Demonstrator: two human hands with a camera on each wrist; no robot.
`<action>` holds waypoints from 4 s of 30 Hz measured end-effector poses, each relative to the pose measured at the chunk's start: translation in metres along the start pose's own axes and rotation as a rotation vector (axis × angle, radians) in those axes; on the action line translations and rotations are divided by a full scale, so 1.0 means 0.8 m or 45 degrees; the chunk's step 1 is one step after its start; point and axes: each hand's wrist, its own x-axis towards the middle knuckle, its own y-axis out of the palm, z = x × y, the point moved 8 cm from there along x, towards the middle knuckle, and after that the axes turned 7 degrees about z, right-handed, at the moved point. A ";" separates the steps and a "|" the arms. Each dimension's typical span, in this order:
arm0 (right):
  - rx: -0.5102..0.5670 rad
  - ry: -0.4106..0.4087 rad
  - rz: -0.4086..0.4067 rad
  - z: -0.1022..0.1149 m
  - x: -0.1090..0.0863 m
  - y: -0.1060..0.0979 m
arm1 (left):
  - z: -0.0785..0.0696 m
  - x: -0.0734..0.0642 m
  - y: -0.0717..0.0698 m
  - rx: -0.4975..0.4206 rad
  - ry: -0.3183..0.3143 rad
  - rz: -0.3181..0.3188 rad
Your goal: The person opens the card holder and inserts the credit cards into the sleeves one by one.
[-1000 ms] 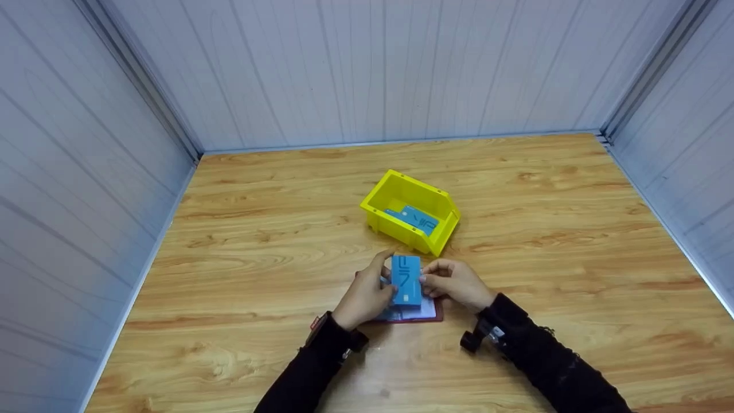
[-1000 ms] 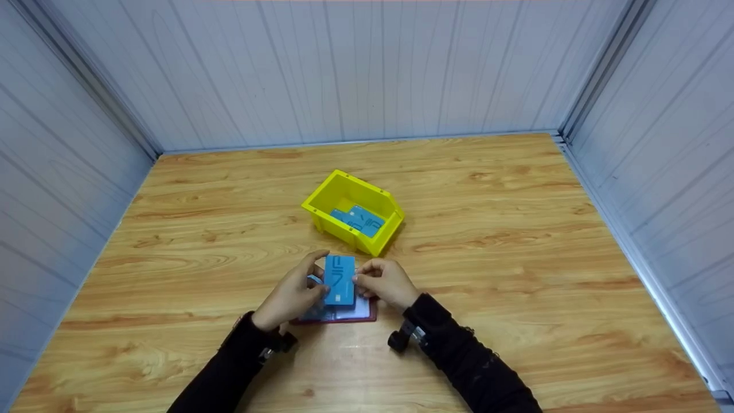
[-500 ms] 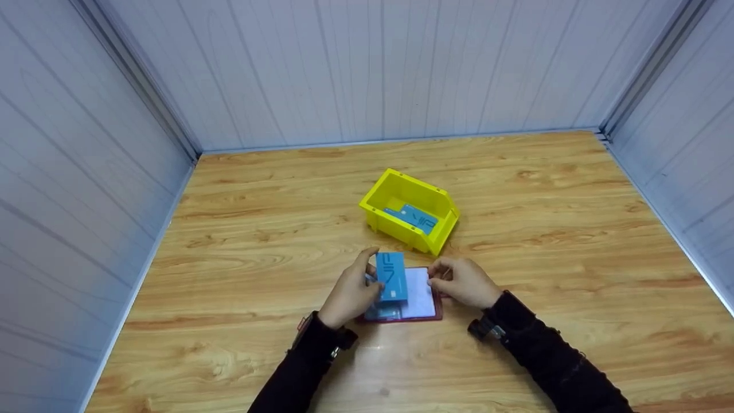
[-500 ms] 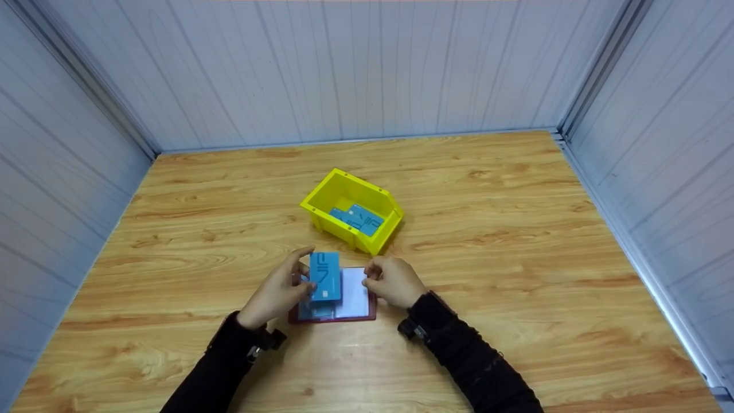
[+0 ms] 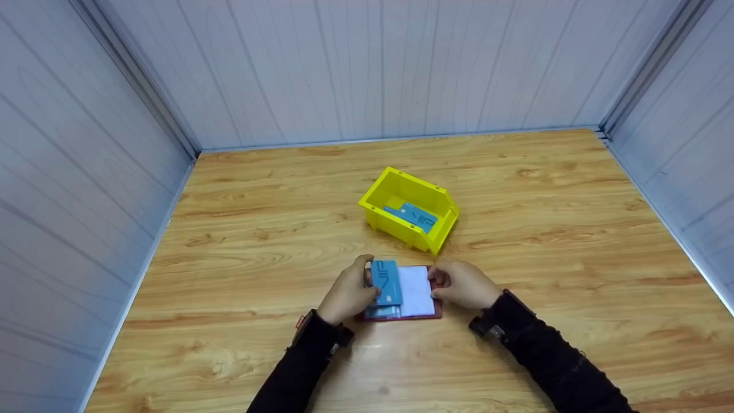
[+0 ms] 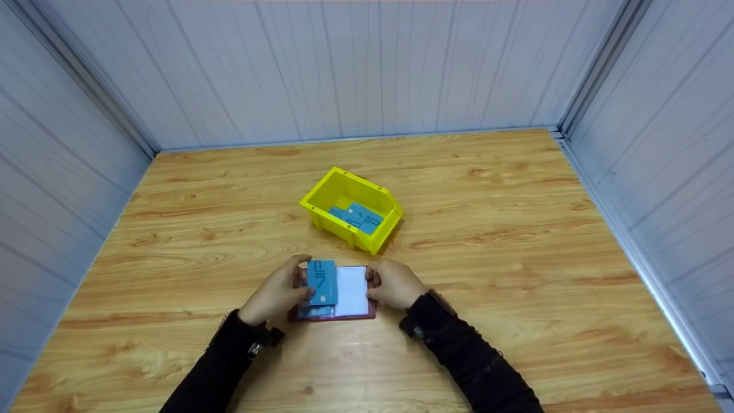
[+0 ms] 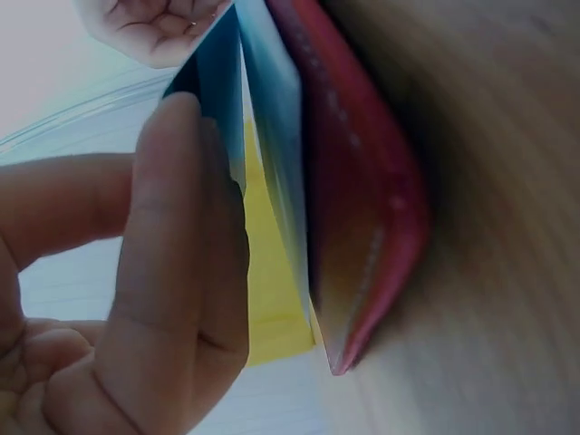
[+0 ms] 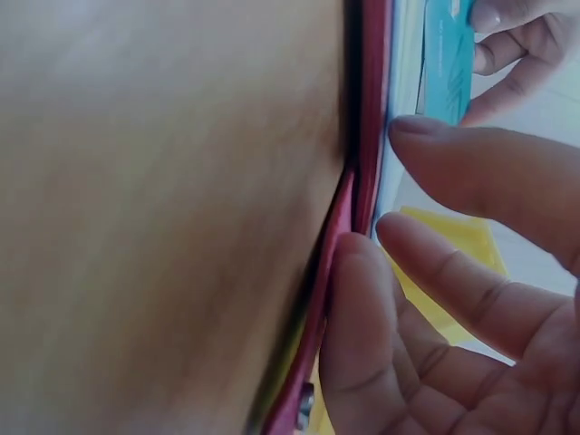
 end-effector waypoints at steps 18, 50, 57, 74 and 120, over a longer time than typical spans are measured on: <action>0.064 0.003 0.018 -0.002 0.000 0.000 | 0.000 -0.001 0.007 0.025 -0.047 0.025; 0.059 0.020 0.023 -0.006 0.001 0.002 | -0.011 -0.005 -0.002 0.104 0.056 -0.090; 0.068 0.017 0.015 -0.006 0.001 0.002 | -0.015 -0.006 0.002 0.126 0.079 -0.089; 0.068 0.041 0.018 -0.007 0.001 0.001 | 0.000 -0.002 0.013 0.045 -0.039 0.025; 0.121 -0.032 0.044 -0.005 0.002 0.001 | -0.025 0.005 0.045 0.138 -0.040 0.083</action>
